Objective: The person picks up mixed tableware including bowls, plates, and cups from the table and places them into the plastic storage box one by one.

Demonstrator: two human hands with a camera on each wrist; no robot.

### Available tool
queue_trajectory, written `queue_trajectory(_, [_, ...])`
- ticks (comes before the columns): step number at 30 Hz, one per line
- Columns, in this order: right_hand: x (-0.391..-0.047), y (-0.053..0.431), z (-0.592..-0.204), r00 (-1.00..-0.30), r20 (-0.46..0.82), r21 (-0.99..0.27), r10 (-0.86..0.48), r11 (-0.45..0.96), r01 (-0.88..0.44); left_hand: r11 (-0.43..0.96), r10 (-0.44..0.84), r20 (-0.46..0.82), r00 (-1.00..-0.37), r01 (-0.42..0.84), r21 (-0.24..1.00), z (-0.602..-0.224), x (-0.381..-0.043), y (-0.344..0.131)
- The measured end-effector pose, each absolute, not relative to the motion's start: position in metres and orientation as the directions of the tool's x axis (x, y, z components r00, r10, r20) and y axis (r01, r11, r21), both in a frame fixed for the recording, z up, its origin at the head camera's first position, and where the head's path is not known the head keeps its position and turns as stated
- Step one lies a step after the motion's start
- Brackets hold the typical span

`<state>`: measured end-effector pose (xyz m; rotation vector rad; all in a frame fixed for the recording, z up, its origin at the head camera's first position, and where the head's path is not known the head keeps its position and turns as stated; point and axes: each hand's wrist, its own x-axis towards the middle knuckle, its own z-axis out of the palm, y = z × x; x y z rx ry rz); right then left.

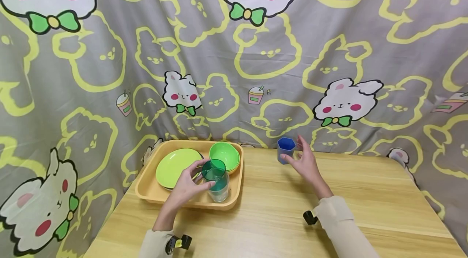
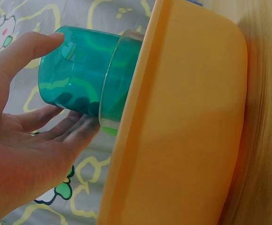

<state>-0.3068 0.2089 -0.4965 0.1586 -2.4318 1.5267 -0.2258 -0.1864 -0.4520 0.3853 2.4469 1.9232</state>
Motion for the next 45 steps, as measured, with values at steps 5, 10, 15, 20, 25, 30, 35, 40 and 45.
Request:
queue_trajectory(5, [-0.315,0.209,-0.500,-0.981,0.191,-0.908,0.035,0.385,-0.163,0.219,0.202,0.139,-0.970,0.183,0.958,-0.452,-0.225,-0.189])
queue_trajectory(10, [-0.321,0.209,-0.504,-0.990,0.136,-0.926,0.033,0.360,-0.115,0.209,0.202,0.124,-0.971,0.166,0.964,-0.455,-0.224,-0.190])
queue_trajectory(15, [-0.321,0.210,-0.510,-0.993,0.113,-0.932,0.043,0.352,-0.091,0.198,0.218,0.115,-0.969,0.159,0.967,-0.458,-0.224,-0.189])
queue_trajectory(20, [-0.324,0.208,-0.515,-0.992,0.124,-0.929,0.037,0.356,-0.103,0.179,0.211,0.116,-0.971,0.155,0.972,-0.459,-0.222,-0.190])
queue_trajectory(25, [-0.325,0.207,-0.516,-0.992,0.115,-0.932,0.048,0.352,-0.091,0.176,0.214,0.121,-0.969,0.160,0.971,-0.459,-0.221,-0.190])
queue_trajectory(30, [-0.328,0.208,-0.515,-0.992,0.115,-0.938,0.056,0.334,-0.090,0.174,0.202,0.123,-0.972,0.159,0.972,-0.456,-0.223,-0.189])
queue_trajectory(35, [-0.331,0.208,-0.511,-0.990,0.125,-0.944,0.072,0.316,-0.096,0.178,0.200,0.123,-0.972,0.160,0.971,-0.454,-0.226,-0.188])
queue_trajectory(40, [-0.332,0.207,-0.511,-0.988,0.138,-0.943,0.071,0.314,-0.109,0.173,0.201,0.121,-0.972,0.156,0.972,-0.454,-0.227,-0.188])
queue_trajectory(45, [-0.330,0.207,-0.512,-0.988,0.137,-0.942,0.069,0.318,-0.108,0.181,0.200,0.115,-0.973,0.152,0.972,-0.453,-0.227,-0.189])
